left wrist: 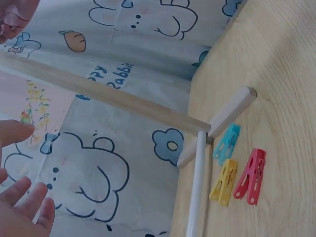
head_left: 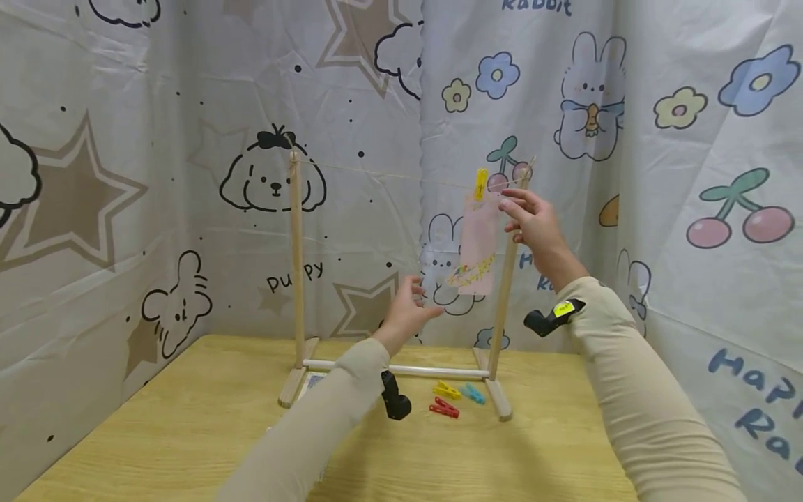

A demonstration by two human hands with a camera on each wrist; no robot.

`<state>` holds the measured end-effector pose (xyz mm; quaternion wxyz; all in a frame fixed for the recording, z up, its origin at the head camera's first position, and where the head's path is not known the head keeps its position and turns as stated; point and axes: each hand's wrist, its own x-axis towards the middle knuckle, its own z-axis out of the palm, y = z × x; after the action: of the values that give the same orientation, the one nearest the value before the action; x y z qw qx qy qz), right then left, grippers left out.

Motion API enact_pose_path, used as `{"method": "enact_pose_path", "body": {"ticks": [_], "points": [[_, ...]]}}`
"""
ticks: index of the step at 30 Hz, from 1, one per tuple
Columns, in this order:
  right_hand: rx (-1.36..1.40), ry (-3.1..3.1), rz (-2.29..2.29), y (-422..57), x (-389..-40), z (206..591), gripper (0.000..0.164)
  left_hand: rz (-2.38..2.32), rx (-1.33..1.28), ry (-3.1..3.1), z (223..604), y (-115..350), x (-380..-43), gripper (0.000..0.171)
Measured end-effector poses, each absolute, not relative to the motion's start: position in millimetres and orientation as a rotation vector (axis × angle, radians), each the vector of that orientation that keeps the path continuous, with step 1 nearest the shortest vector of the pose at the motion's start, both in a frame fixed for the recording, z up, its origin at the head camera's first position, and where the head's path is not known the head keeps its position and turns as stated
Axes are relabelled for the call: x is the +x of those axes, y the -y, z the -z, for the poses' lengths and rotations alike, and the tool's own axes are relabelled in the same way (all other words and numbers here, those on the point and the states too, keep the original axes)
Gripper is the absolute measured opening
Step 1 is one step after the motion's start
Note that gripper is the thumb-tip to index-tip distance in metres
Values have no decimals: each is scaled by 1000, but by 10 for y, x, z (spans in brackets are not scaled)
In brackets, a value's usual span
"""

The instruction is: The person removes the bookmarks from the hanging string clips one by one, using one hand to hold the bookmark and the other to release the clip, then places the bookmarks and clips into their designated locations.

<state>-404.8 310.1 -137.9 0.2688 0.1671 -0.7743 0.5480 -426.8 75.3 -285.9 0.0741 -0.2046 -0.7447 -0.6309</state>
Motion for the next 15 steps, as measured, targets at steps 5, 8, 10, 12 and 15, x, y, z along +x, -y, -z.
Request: {"method": "enact_pose_path", "body": {"ticks": [5, 8, 10, 12, 15], "points": [[463, 2079, -1415, -3077, -4051, 1278, 48, 1929, -587, 2216, 2795, -857, -4319, 74], [463, 2142, -1279, -3065, -4071, 1229, 48, 2022, -535, 2163, 2779, -912, -4346, 71], [458, 2176, -1201, -3056, -4086, 1207, 47, 2077, -493, 2128, 2787, -954, -4366, 70], [447, 2189, -1154, -3043, -4097, 1188, 46, 2111, -458, 2096, 2804, -1002, -4393, 69], [432, 2166, -1145, -3030, -4103, 1157, 47, 2123, -439, 2087, 2827, -1088, -4431, 69]]}}
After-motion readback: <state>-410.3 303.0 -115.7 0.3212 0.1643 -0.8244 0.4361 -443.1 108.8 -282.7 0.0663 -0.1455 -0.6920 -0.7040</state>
